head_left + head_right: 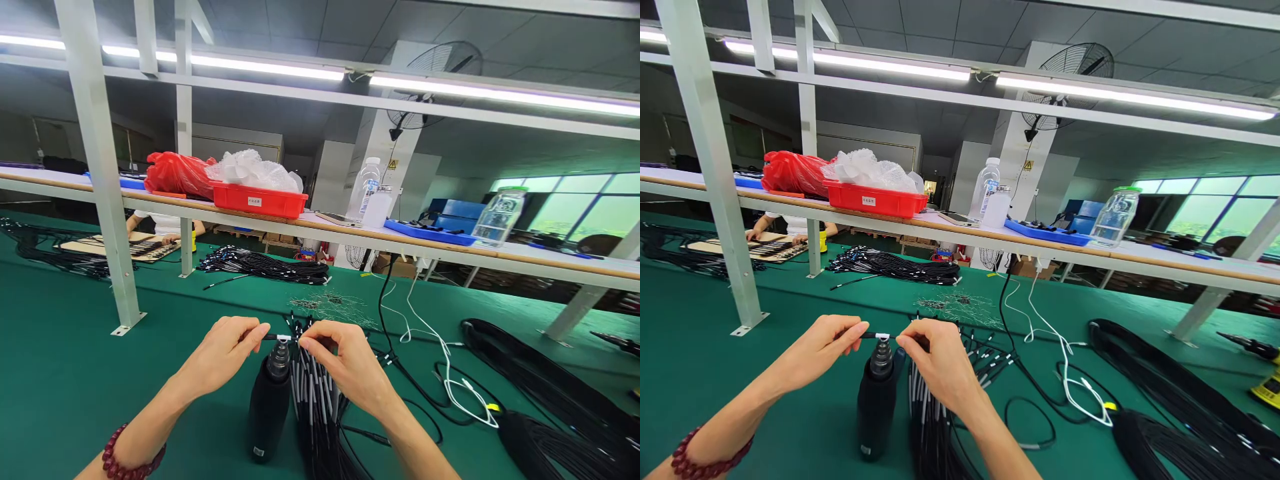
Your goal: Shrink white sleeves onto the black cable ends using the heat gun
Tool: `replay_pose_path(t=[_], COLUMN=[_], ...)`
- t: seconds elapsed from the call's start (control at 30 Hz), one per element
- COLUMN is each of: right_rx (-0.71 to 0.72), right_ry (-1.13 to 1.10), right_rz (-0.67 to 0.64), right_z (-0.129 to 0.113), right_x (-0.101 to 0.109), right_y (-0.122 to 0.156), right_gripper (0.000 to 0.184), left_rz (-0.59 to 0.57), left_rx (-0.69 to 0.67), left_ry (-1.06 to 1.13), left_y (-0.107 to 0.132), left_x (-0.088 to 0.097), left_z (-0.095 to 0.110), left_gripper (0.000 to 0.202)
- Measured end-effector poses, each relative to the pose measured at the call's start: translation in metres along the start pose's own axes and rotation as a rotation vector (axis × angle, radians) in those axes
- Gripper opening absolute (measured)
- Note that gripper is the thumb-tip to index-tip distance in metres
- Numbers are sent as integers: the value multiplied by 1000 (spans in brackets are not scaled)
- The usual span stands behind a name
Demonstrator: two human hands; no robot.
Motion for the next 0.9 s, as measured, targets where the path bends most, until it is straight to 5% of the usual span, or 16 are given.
replay_pose_path(t=[0.57,0.9], right_rx=[12,37], right_ry=[59,39], right_rz=[-32,-4], right_z=[4,5], right_x=[-3,-3], right_y=[-2,1], right_gripper=[22,26], left_rz=[60,20], left_rx=[-6,-14], left_ry=[168,104], left_y=[0,2], left_x=[2,-1], left_z=[0,-2], left_gripper=[32,52])
Point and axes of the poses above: each hand's wrist, its own y-axis away from the middle knuckle, its own x-axis out of the back of the hand, z = x × y, the point moved 3 cm from there along -y, towards the middle knuckle, and after that the axes turned 11 degrees about x, right-handed, at the moved point
